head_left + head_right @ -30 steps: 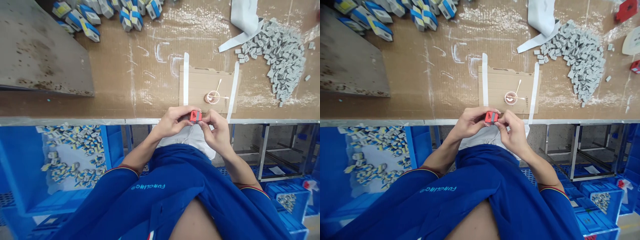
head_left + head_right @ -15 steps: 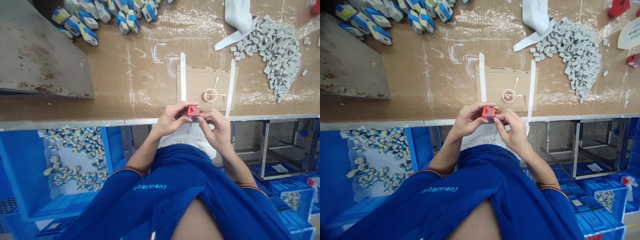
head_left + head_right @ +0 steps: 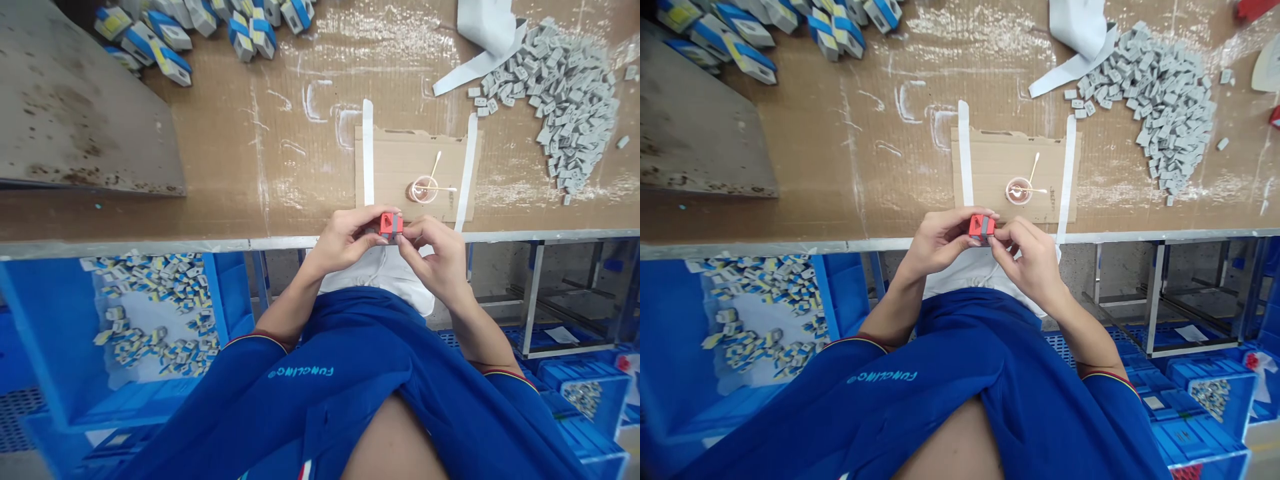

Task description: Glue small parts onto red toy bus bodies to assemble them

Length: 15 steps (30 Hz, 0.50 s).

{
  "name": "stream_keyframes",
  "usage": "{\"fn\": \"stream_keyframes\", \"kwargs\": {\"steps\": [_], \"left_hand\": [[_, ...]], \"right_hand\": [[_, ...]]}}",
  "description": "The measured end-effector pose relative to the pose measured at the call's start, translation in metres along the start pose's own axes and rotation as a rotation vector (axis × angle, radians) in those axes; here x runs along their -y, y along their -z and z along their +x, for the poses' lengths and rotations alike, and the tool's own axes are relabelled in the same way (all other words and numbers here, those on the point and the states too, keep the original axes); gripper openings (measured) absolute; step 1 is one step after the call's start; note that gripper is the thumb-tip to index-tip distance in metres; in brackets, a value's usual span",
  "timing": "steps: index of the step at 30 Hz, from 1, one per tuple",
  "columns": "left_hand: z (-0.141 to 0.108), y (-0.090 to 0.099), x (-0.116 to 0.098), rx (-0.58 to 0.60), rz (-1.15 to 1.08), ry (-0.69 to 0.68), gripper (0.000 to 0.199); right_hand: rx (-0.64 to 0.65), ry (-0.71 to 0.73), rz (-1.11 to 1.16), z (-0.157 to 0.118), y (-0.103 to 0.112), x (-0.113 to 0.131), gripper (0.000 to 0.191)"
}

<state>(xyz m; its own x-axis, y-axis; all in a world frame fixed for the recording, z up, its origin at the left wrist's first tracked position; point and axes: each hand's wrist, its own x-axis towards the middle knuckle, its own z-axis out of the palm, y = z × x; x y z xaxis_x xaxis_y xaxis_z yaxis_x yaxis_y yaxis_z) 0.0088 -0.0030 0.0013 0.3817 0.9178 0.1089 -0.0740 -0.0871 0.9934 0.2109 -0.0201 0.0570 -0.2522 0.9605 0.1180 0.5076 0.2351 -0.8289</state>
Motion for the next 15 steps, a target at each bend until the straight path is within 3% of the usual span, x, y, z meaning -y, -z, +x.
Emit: {"fn": "stream_keyframes", "kwargs": {"steps": [9, 15], "left_hand": [[-0.001, 0.0011, 0.0023, 0.006, 0.049, -0.012, 0.041], [0.0013, 0.0026, 0.0002, 0.047, 0.092, -0.055, 0.039]], "right_hand": [[-0.034, -0.018, 0.027, -0.0018, -0.0081, 0.0009, 0.019], [-0.003, -0.056, 0.022, -0.0069, -0.0003, 0.0031, 0.015]]}}
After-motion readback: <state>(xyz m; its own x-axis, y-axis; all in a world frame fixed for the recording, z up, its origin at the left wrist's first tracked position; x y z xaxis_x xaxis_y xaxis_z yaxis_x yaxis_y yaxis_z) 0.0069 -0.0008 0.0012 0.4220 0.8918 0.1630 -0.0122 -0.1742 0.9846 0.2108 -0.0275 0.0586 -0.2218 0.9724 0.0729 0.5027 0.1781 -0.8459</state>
